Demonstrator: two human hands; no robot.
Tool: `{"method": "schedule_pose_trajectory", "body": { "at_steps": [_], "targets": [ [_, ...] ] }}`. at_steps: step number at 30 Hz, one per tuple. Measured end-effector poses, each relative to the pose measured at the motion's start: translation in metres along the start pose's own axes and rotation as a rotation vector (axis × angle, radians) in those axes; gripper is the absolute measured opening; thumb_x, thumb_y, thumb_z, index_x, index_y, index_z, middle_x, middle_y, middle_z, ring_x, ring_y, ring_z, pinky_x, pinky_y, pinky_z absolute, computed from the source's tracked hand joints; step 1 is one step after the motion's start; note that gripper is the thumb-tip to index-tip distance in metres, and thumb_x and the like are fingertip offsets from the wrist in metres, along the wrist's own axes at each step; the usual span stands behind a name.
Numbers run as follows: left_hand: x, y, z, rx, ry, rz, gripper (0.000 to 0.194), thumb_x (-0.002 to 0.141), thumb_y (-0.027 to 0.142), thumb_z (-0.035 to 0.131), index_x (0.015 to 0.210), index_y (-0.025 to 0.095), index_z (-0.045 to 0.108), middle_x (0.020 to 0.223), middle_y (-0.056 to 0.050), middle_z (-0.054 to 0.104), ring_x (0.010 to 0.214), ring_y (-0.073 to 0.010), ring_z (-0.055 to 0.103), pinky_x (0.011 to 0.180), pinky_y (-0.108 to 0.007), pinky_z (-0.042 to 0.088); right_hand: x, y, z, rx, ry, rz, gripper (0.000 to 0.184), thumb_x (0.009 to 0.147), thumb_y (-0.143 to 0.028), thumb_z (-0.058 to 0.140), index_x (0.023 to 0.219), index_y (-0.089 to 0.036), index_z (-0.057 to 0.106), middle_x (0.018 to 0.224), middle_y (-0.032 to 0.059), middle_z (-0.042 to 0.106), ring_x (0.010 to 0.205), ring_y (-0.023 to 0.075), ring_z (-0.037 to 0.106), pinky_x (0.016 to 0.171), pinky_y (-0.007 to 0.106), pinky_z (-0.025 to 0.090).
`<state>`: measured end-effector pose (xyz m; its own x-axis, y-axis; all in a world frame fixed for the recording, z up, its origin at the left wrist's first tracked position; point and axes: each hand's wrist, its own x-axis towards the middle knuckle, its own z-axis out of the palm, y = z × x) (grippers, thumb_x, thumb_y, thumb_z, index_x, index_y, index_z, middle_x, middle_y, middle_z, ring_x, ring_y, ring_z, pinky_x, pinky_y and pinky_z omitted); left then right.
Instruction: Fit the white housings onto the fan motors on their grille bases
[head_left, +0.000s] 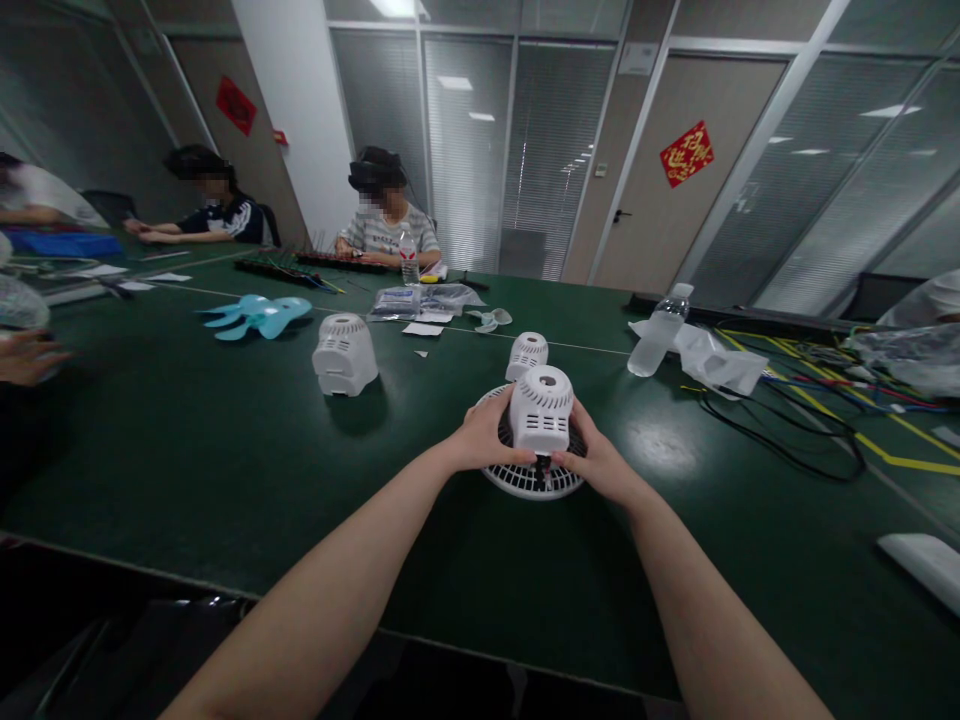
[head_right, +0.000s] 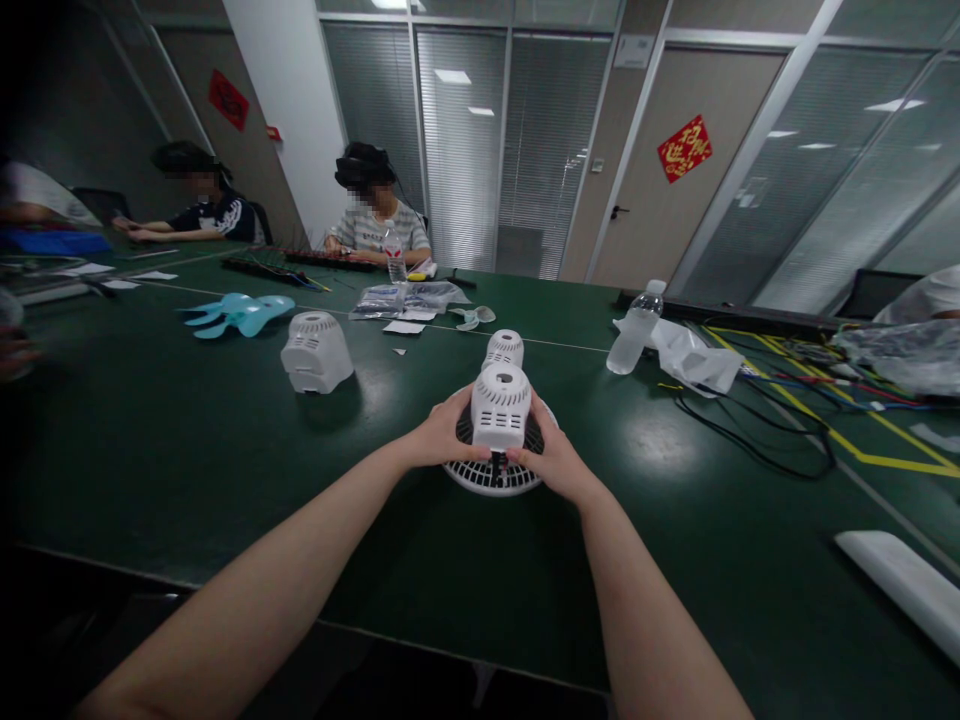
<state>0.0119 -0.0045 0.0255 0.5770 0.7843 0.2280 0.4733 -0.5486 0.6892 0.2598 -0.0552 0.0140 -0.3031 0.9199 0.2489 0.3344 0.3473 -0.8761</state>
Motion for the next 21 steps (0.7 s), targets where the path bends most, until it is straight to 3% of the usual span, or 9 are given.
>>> {"method": "schedule_pose_trajectory", "body": {
  "at_steps": [9, 16, 21],
  "targets": [
    [-0.003, 0.0028, 0.0002, 0.003, 0.007, 0.003, 0.115, 0.067, 0.061, 0.076, 0.159, 0.026, 0.017, 0.159, -0.014, 0.039, 0.146, -0.0418, 0.036, 0.119, -0.064, 0.024, -0.0022, 0.0026, 0.0, -0.068, 0.028, -0.017, 0.101, 0.08, -0.042, 0.077, 0.159, -0.035, 0.015, 0.163, 0.0074, 0.036, 0.151, 0.0334, 0.031, 0.126, 0.059, 0.018],
    [-0.0022, 0.0025, -0.0011, 0.01, -0.021, 0.004, 0.116, 0.066, 0.063, 0.078, 0.157, 0.023, 0.02, 0.16, -0.015, 0.037, 0.147, -0.0408, 0.035, 0.121, -0.063, 0.024, -0.0035, -0.004, 0.0, -0.05, -0.005, 0.016, 0.109, 0.075, -0.039, 0.082, 0.159, -0.032, 0.013, 0.163, 0.0107, 0.033, 0.152, 0.0327, 0.03, 0.126, 0.056, 0.018],
    [-0.0064, -0.0009, 0.0004, 0.02, -0.038, -0.004, 0.129, 0.062, 0.063, 0.081, 0.16, 0.022, 0.009, 0.164, -0.017, 0.028, 0.15, -0.0432, 0.026, 0.122, -0.066, 0.016, -0.0043, -0.0013, -0.0051, -0.071, -0.066, 0.024, 0.116, 0.072, -0.038, 0.084, 0.16, -0.033, 0.009, 0.167, 0.0084, 0.026, 0.154, 0.0341, 0.023, 0.126, 0.057, 0.014]
  ]
}}
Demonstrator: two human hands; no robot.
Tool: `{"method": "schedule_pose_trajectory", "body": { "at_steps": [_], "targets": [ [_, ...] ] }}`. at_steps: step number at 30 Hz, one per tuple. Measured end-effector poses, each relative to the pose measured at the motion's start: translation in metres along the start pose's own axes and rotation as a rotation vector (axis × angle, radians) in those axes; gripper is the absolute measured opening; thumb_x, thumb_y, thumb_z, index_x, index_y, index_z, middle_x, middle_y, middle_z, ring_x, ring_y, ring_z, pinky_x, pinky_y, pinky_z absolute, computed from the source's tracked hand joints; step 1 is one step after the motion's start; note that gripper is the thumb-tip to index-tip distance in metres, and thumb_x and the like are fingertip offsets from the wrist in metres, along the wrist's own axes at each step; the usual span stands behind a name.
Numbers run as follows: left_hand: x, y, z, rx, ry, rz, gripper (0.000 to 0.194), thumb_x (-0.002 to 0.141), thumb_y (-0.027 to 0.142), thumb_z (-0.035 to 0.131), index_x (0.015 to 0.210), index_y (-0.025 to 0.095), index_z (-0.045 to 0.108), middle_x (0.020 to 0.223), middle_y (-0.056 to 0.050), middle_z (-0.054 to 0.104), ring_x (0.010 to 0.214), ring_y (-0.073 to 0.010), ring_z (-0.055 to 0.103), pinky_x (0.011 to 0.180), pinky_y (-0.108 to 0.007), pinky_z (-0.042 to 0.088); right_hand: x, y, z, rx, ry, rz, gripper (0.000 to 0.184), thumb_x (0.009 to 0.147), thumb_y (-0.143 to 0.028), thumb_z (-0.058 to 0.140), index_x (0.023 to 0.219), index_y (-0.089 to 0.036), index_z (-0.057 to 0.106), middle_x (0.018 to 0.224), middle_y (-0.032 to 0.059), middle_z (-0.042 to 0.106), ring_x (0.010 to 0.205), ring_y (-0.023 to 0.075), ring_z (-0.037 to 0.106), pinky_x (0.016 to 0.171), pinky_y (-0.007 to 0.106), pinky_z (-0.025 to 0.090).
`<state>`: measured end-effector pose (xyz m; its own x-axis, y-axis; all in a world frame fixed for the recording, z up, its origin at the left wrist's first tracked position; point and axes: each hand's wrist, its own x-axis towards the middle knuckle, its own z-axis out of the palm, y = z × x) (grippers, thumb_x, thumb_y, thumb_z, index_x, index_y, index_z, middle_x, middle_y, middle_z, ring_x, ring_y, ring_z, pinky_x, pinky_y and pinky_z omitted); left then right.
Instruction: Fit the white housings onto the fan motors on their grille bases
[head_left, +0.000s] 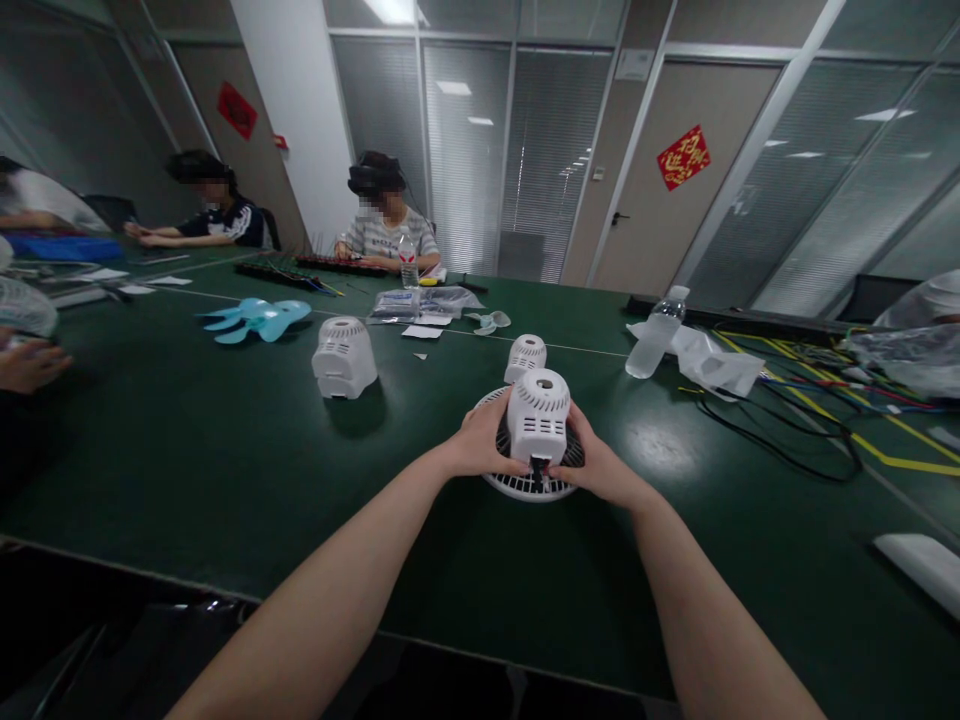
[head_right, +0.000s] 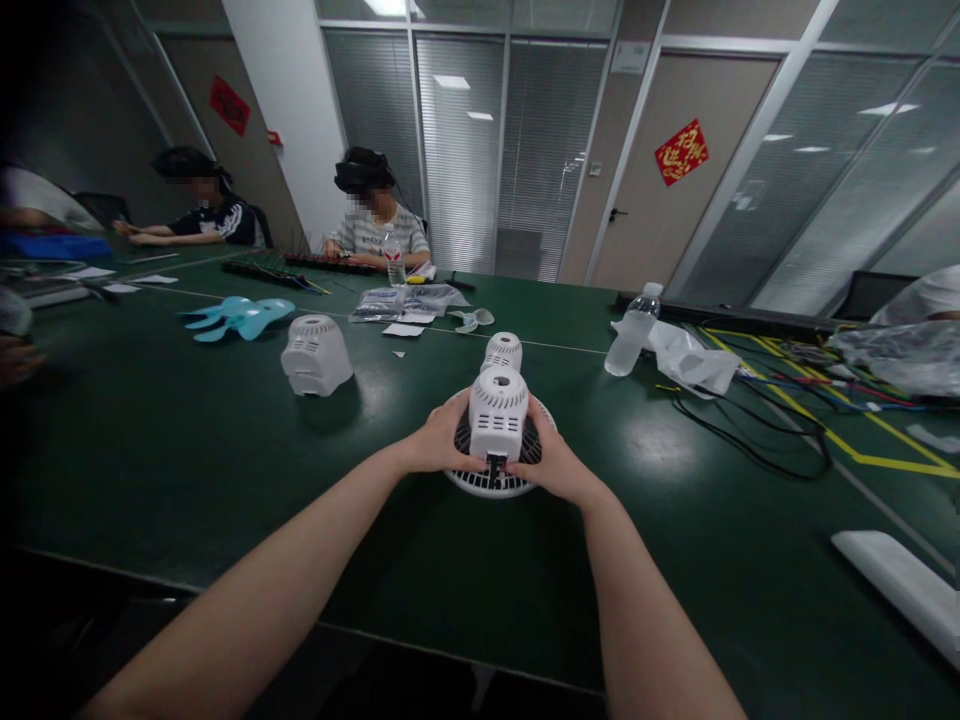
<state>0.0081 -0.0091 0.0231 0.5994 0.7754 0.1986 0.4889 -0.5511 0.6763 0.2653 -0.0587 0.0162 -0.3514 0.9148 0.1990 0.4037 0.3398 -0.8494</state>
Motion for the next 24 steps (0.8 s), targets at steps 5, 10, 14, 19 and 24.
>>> {"method": "schedule_pose_trajectory", "body": {
  "at_steps": [5, 10, 14, 19, 24],
  "targets": [
    [-0.003, -0.003, -0.001, -0.115, 0.008, 0.006, 0.139, 0.062, 0.061, 0.082, 0.16, 0.024, -0.008, 0.167, -0.019, 0.019, 0.153, -0.0426, 0.021, 0.123, -0.064, 0.017, 0.002, 0.011, -0.003, 0.146, -0.024, -0.018, 0.107, 0.076, -0.045, 0.077, 0.16, -0.039, 0.011, 0.17, 0.0006, 0.018, 0.156, 0.0331, 0.015, 0.127, 0.056, 0.01],
    [-0.004, -0.002, 0.0, -0.193, 0.045, -0.014, 0.127, 0.067, 0.057, 0.082, 0.161, 0.026, 0.002, 0.166, -0.017, 0.022, 0.152, -0.042, 0.023, 0.122, -0.064, 0.021, 0.003, 0.009, 0.006, 0.162, 0.088, -0.06, 0.099, 0.083, -0.059, 0.069, 0.16, -0.04, 0.01, 0.169, 0.0002, 0.021, 0.156, 0.0313, 0.02, 0.127, 0.056, 0.014],
    [-0.004, -0.001, 0.003, -0.262, 0.111, 0.035, 0.119, 0.071, 0.051, 0.081, 0.161, 0.029, 0.005, 0.166, -0.013, 0.026, 0.152, -0.0367, 0.027, 0.123, -0.059, 0.026, 0.004, 0.002, 0.016, 0.101, 0.184, -0.067, 0.102, 0.083, -0.061, 0.069, 0.161, -0.036, 0.007, 0.169, 0.0049, 0.021, 0.155, 0.0322, 0.022, 0.126, 0.059, 0.016],
    [-0.002, 0.0, 0.005, -0.27, 0.111, 0.049, 0.109, 0.072, 0.046, 0.081, 0.159, 0.031, 0.017, 0.163, -0.012, 0.032, 0.148, -0.0371, 0.035, 0.12, -0.061, 0.031, 0.006, 0.0, 0.017, 0.131, 0.193, -0.078, 0.099, 0.082, -0.053, 0.075, 0.159, -0.035, 0.015, 0.165, 0.0092, 0.03, 0.152, 0.0329, 0.03, 0.124, 0.059, 0.022],
    [-0.001, 0.002, 0.003, -0.246, 0.116, 0.101, 0.107, 0.07, 0.045, 0.082, 0.157, 0.027, 0.022, 0.16, -0.013, 0.035, 0.147, -0.0349, 0.036, 0.121, -0.057, 0.031, 0.007, 0.0, 0.014, 0.167, 0.157, -0.086, 0.099, 0.08, -0.049, 0.077, 0.157, -0.034, 0.016, 0.163, 0.011, 0.034, 0.15, 0.0336, 0.033, 0.123, 0.06, 0.025]
  ]
}}
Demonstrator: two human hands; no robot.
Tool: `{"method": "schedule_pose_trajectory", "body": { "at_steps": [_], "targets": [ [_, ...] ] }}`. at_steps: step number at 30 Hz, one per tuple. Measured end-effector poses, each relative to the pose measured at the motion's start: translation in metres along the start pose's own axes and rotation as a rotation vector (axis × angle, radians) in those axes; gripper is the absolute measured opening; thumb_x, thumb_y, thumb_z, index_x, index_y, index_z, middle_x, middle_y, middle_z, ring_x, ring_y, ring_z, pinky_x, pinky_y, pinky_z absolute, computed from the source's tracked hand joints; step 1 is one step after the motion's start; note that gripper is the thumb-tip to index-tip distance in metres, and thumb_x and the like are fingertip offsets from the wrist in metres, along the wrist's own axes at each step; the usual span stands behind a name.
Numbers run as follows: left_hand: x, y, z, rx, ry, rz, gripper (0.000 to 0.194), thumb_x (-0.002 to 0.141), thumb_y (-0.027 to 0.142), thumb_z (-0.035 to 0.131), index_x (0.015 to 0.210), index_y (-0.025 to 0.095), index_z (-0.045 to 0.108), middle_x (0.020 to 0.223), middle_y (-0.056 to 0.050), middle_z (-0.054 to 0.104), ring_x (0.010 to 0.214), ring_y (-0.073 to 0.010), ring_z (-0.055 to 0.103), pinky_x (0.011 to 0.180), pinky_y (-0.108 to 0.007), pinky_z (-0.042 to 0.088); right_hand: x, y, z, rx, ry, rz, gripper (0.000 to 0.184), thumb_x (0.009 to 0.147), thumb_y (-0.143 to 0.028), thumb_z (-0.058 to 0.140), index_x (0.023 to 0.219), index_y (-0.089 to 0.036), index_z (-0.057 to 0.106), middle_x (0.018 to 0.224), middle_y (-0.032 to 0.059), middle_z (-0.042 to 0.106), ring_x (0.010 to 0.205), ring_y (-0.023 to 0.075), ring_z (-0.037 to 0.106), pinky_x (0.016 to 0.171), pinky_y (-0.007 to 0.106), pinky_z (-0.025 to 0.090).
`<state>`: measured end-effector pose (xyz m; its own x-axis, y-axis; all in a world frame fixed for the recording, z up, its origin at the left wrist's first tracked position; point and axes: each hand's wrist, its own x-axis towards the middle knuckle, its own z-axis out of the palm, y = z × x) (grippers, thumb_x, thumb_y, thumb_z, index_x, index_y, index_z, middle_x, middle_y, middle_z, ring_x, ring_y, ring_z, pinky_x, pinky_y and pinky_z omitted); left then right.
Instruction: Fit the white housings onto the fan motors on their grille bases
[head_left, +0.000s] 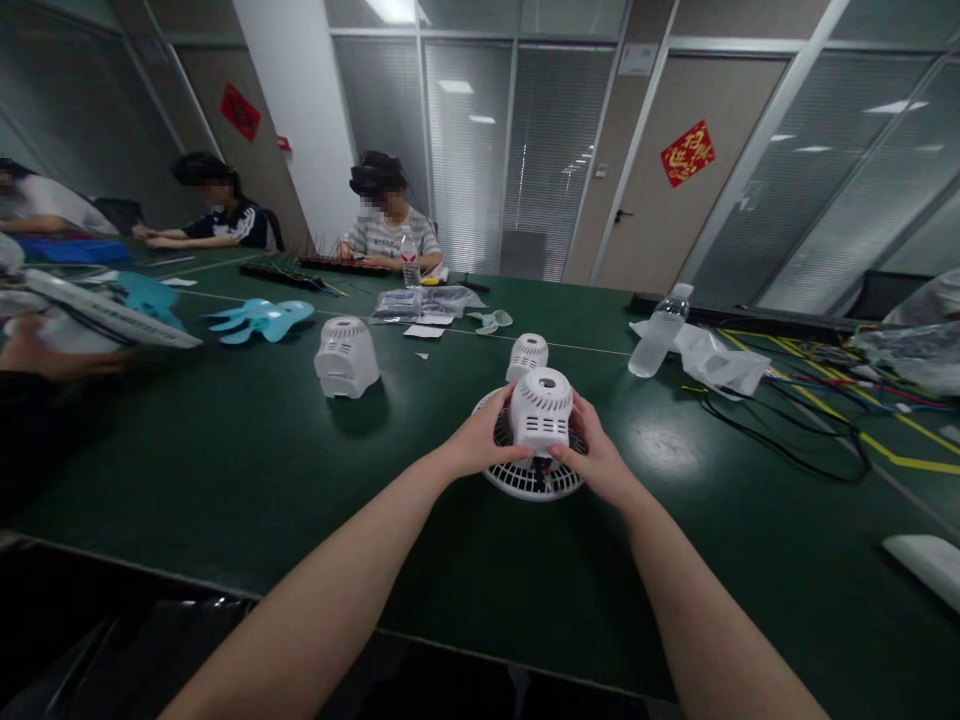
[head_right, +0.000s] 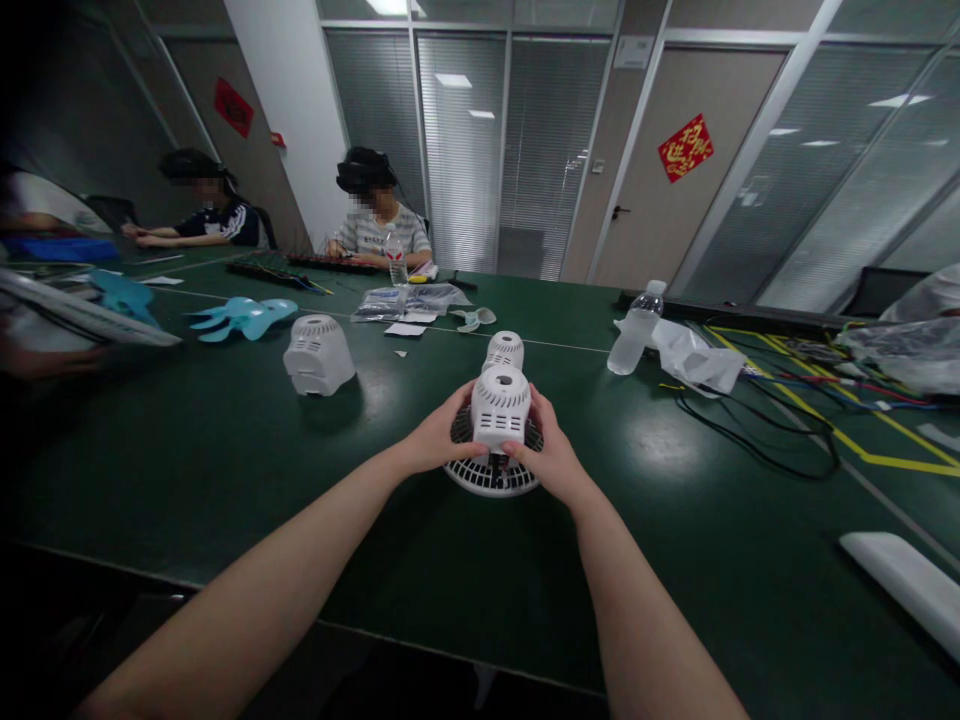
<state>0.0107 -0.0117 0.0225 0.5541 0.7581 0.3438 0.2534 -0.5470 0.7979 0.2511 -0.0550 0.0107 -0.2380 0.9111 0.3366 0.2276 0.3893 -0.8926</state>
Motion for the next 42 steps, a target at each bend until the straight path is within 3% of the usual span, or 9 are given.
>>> {"method": "schedule_pose_trajectory", "body": {
  "at_steps": [10, 19, 30, 38, 42],
  "targets": [
    [-0.001, 0.009, -0.004, 0.03, -0.051, -0.042, 0.107, 0.07, 0.045, 0.082, 0.156, 0.026, 0.02, 0.16, -0.014, 0.034, 0.146, -0.0349, 0.036, 0.121, -0.057, 0.033, -0.001, -0.01, -0.004, -0.063, -0.059, 0.053, 0.101, 0.081, -0.048, 0.076, 0.157, -0.032, 0.011, 0.159, 0.0146, 0.04, 0.149, 0.0337, 0.037, 0.122, 0.062, 0.026],
    [0.0, 0.009, -0.005, 0.003, -0.065, -0.065, 0.109, 0.069, 0.044, 0.083, 0.156, 0.027, 0.018, 0.161, -0.014, 0.033, 0.146, -0.0361, 0.037, 0.12, -0.059, 0.033, -0.001, -0.007, -0.003, -0.068, -0.038, 0.079, 0.104, 0.081, -0.051, 0.076, 0.158, -0.032, 0.009, 0.158, 0.0144, 0.041, 0.148, 0.0352, 0.037, 0.121, 0.063, 0.027],
    [0.003, 0.006, -0.003, 0.046, -0.059, -0.113, 0.114, 0.067, 0.043, 0.083, 0.158, 0.028, 0.015, 0.159, -0.017, 0.037, 0.145, -0.0404, 0.037, 0.117, -0.067, 0.03, 0.0, 0.002, -0.006, -0.132, 0.01, 0.044, 0.101, 0.079, -0.056, 0.076, 0.157, -0.033, 0.015, 0.148, 0.014, 0.053, 0.139, 0.036, 0.049, 0.118, 0.061, 0.032],
    [0.003, 0.006, -0.004, 0.068, -0.063, -0.109, 0.112, 0.068, 0.047, 0.083, 0.157, 0.029, 0.017, 0.158, -0.016, 0.038, 0.143, -0.0408, 0.039, 0.115, -0.067, 0.034, 0.0, 0.005, -0.007, -0.114, 0.003, 0.039, 0.1, 0.08, -0.052, 0.076, 0.156, -0.033, 0.015, 0.149, 0.0134, 0.051, 0.141, 0.0344, 0.047, 0.119, 0.061, 0.031],
    [0.003, 0.004, -0.004, 0.086, -0.056, -0.117, 0.111, 0.067, 0.048, 0.083, 0.156, 0.028, 0.019, 0.158, -0.016, 0.038, 0.143, -0.0407, 0.04, 0.115, -0.066, 0.034, 0.0, 0.001, -0.004, -0.024, -0.023, 0.019, 0.1, 0.08, -0.049, 0.078, 0.155, -0.033, 0.014, 0.158, 0.0132, 0.041, 0.148, 0.0332, 0.038, 0.121, 0.059, 0.028]
  ]
}}
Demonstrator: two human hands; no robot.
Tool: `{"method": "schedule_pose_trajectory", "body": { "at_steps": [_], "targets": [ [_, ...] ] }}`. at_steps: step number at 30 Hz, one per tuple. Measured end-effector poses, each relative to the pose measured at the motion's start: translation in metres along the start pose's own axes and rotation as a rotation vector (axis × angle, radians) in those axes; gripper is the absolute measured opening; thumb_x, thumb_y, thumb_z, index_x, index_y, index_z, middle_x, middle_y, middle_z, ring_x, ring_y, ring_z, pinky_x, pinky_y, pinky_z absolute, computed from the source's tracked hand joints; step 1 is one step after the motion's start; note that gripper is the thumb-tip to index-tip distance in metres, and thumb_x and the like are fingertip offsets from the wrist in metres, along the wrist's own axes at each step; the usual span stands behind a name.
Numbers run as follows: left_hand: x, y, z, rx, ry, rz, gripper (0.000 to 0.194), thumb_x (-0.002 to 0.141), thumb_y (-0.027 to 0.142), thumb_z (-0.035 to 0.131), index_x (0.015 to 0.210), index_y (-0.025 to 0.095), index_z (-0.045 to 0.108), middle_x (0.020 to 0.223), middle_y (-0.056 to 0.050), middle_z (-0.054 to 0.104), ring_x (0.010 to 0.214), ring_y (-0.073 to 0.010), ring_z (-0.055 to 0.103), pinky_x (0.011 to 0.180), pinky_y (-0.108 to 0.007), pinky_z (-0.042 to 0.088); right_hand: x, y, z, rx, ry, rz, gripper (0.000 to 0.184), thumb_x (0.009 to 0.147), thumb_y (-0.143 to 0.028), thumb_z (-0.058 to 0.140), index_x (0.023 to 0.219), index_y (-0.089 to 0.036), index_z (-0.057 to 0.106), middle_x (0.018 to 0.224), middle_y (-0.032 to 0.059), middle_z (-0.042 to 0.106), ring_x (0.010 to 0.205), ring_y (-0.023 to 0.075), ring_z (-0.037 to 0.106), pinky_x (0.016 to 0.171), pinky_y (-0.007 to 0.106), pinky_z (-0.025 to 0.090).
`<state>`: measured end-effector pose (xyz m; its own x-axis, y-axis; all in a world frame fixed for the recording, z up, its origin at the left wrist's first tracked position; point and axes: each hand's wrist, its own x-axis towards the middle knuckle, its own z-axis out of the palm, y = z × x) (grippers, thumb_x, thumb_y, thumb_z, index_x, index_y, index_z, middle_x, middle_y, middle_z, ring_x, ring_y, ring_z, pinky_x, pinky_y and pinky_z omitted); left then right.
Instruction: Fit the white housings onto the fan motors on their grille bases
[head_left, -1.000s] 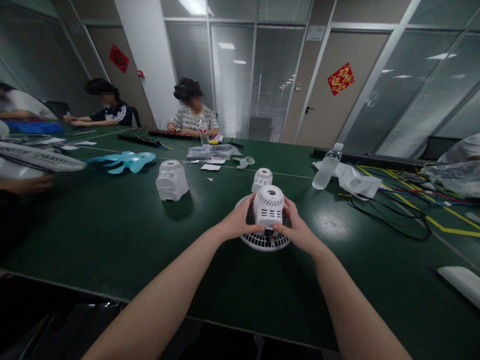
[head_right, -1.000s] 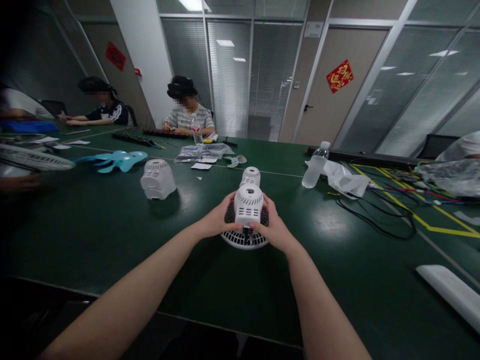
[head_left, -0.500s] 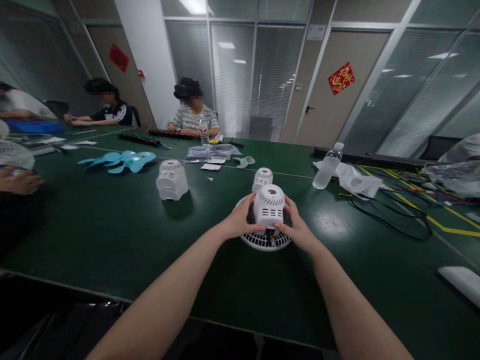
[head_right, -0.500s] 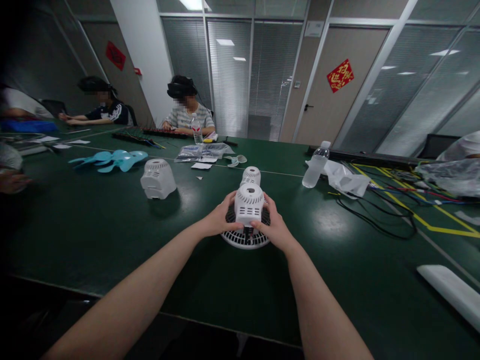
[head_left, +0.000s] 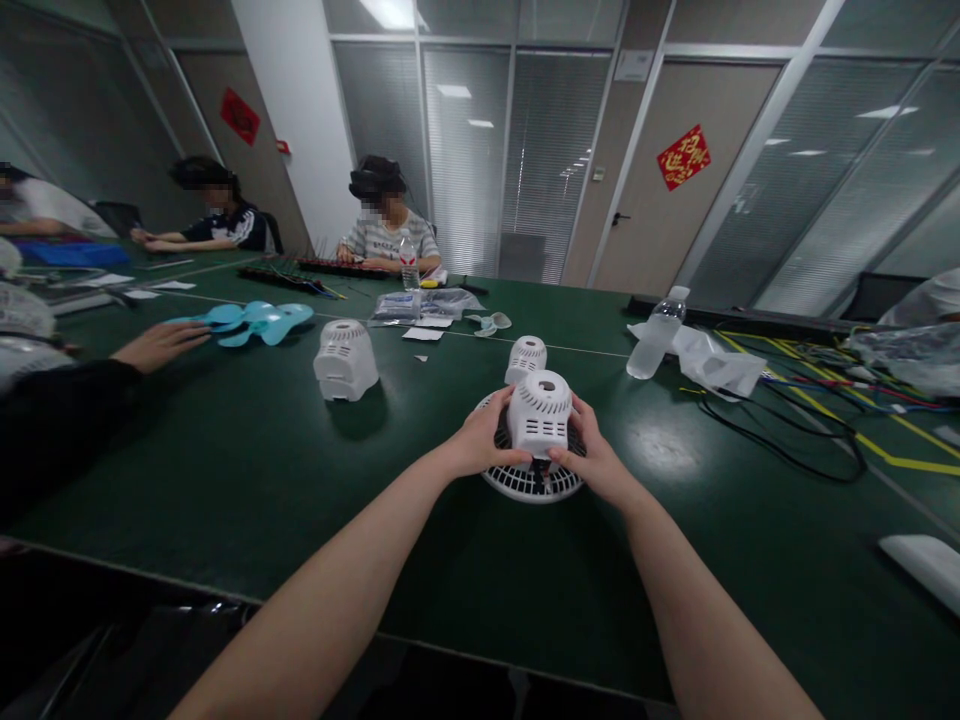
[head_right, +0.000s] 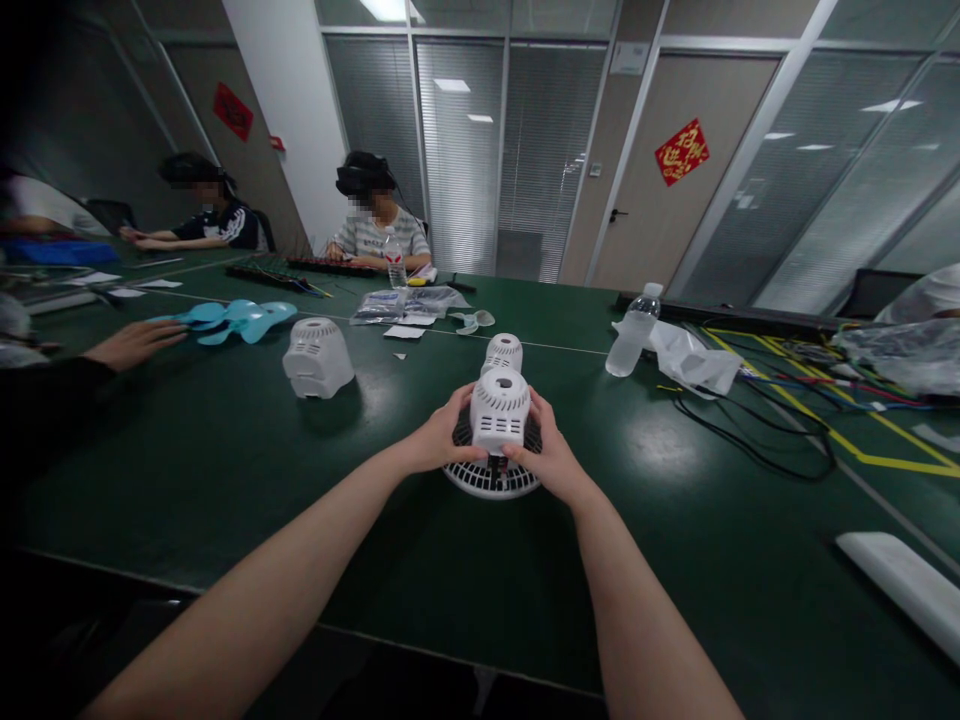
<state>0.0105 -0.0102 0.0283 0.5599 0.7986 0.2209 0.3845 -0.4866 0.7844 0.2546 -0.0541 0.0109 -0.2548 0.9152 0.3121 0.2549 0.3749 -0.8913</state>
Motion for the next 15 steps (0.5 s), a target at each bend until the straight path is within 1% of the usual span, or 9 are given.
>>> {"method": "schedule_pose_trajectory", "body": {
  "at_steps": [2, 5, 10, 15],
  "targets": [
    [0.0, -0.0004, -0.0004, 0.001, -0.008, 0.002, 0.111, 0.067, 0.048, 0.083, 0.156, 0.028, 0.02, 0.158, -0.015, 0.038, 0.143, -0.04, 0.04, 0.115, -0.065, 0.035, -0.0002, -0.0027, 0.0018, 0.031, -0.002, 0.006, 0.1, 0.079, -0.049, 0.079, 0.155, -0.032, 0.015, 0.16, 0.0134, 0.038, 0.149, 0.0331, 0.036, 0.121, 0.059, 0.029],
    [-0.0006, -0.0005, -0.0013, 0.003, -0.015, 0.004, 0.111, 0.067, 0.05, 0.083, 0.156, 0.029, 0.019, 0.159, -0.014, 0.036, 0.144, -0.0401, 0.038, 0.116, -0.065, 0.033, -0.0007, -0.0047, 0.0029, 0.056, 0.001, 0.031, 0.101, 0.078, -0.05, 0.079, 0.154, -0.032, 0.016, 0.158, 0.0141, 0.04, 0.147, 0.0339, 0.039, 0.12, 0.059, 0.031],
    [-0.0018, -0.0013, -0.0021, -0.005, -0.024, 0.001, 0.114, 0.067, 0.052, 0.083, 0.157, 0.029, 0.017, 0.16, -0.015, 0.034, 0.146, -0.0412, 0.035, 0.118, -0.066, 0.03, -0.0007, -0.0048, 0.0018, 0.096, -0.007, 0.035, 0.1, 0.077, -0.047, 0.081, 0.153, -0.032, 0.017, 0.157, 0.0145, 0.042, 0.145, 0.0338, 0.041, 0.12, 0.059, 0.031],
    [-0.0006, -0.0037, -0.0018, -0.059, -0.028, 0.019, 0.114, 0.066, 0.052, 0.083, 0.157, 0.027, 0.019, 0.162, -0.015, 0.031, 0.147, -0.0416, 0.033, 0.119, -0.066, 0.027, -0.0007, -0.0072, 0.0032, 0.106, 0.001, 0.03, 0.099, 0.077, -0.046, 0.081, 0.152, -0.03, 0.019, 0.157, 0.0151, 0.042, 0.146, 0.0346, 0.039, 0.12, 0.06, 0.029]
  ]
}}
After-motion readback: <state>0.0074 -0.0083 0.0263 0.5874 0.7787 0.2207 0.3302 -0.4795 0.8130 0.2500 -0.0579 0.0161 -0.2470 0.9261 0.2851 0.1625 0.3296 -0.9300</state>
